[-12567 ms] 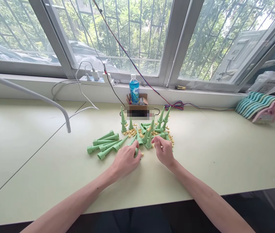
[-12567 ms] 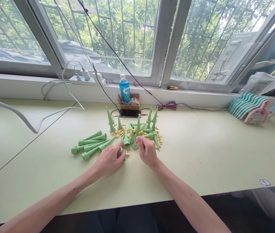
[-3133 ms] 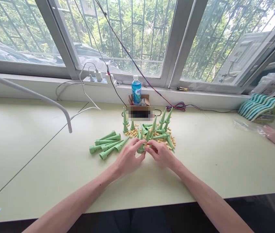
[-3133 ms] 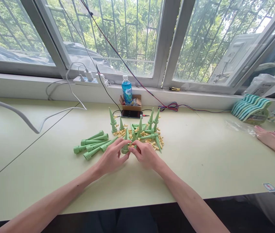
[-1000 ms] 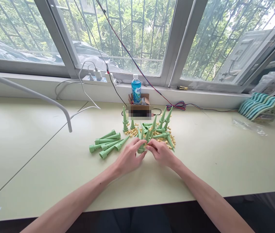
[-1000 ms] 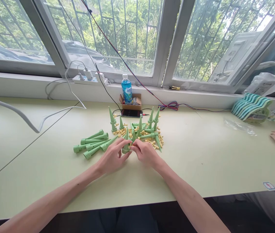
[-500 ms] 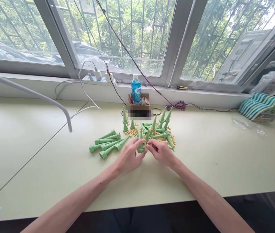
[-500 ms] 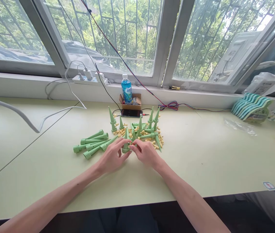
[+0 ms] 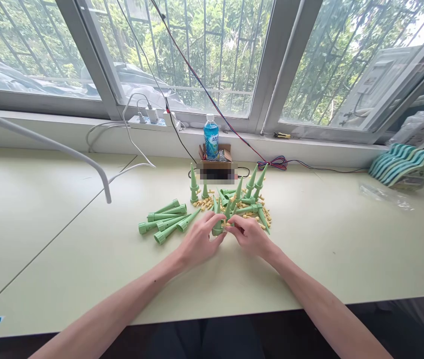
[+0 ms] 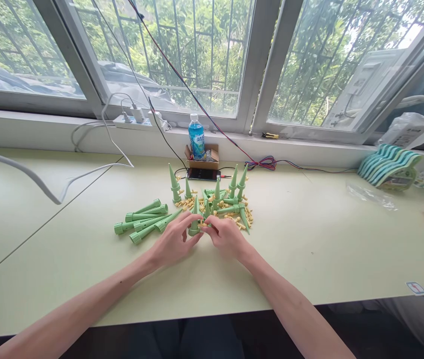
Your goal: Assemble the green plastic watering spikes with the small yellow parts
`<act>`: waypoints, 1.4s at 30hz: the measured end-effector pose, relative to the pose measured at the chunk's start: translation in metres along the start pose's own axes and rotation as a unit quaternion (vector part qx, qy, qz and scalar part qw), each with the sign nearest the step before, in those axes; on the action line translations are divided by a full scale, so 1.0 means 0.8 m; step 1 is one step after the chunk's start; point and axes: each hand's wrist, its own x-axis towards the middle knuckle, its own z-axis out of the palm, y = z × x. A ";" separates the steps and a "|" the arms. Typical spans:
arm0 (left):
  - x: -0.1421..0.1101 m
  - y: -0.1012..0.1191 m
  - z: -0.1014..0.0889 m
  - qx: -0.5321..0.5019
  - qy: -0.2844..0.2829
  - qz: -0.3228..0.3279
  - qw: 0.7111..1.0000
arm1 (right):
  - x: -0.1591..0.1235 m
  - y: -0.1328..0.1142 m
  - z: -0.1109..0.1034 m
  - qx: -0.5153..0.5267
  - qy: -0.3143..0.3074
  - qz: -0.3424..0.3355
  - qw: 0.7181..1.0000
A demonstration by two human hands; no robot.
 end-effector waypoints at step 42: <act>0.000 -0.001 0.001 -0.004 -0.017 -0.010 1.000 | -0.001 0.002 0.000 0.005 0.021 -0.005 1.000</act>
